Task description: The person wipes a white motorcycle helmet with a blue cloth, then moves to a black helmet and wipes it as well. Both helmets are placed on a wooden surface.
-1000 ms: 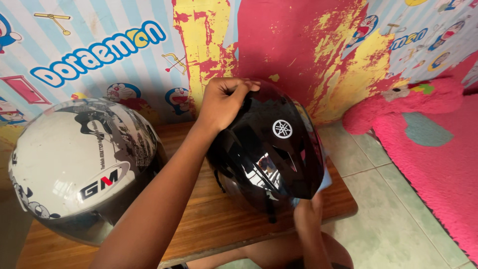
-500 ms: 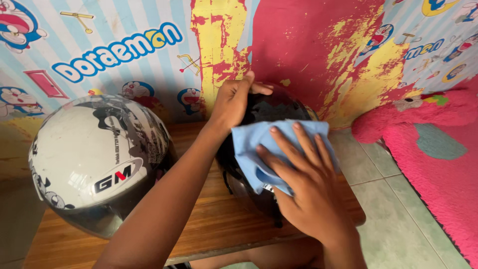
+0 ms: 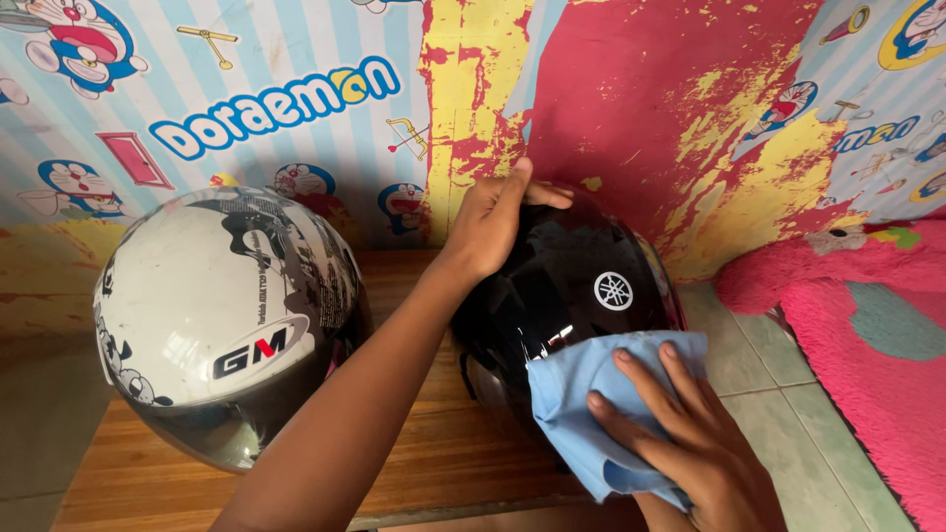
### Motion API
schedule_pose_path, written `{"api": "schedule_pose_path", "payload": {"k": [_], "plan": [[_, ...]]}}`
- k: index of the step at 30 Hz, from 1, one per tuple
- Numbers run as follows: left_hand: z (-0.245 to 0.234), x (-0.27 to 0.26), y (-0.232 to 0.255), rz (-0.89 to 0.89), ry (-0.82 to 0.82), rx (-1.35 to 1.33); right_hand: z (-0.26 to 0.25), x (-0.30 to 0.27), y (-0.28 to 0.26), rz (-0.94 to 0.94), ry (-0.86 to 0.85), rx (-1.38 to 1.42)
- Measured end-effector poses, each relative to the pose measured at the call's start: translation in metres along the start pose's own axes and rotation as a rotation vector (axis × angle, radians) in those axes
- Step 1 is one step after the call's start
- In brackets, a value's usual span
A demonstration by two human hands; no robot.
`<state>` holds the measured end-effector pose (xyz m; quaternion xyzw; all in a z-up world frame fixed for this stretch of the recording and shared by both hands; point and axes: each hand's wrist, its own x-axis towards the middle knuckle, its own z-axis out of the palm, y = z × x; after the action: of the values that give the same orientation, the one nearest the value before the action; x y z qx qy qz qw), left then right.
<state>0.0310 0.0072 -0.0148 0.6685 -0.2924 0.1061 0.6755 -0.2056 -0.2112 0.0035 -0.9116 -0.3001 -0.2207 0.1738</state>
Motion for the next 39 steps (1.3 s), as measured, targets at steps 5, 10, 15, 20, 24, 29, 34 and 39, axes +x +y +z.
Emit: {"api": "schedule_pose_path", "payload": {"k": [5,10,15,20,24,29,34,39], "plan": [[0.000,-0.001,0.000,-0.001,-0.008,-0.010,0.001,0.033,-0.016,0.061,-0.013,-0.017],[-0.002,-0.001,0.003,0.038,-0.039,-0.020,0.002,0.070,-0.021,0.099,-0.079,-0.014],[-0.001,-0.002,0.002,0.044,-0.037,-0.008,0.007,0.026,-0.009,-0.033,0.012,-0.021],[-0.001,-0.003,0.004,0.029,-0.036,0.000,0.007,-0.015,0.018,-0.064,0.003,0.053],[-0.001,-0.003,0.004,0.014,-0.026,0.003,0.002,-0.003,0.015,-0.023,-0.031,0.064],[-0.002,-0.003,0.001,0.062,-0.036,-0.010,0.008,0.045,-0.006,0.103,-0.012,0.076],[-0.002,-0.001,0.001,0.070,-0.049,-0.037,0.005,0.048,-0.007,0.066,-0.014,0.105],[-0.002,-0.004,0.004,0.047,-0.047,-0.009,0.017,-0.002,-0.005,-0.037,0.140,0.095]]}}
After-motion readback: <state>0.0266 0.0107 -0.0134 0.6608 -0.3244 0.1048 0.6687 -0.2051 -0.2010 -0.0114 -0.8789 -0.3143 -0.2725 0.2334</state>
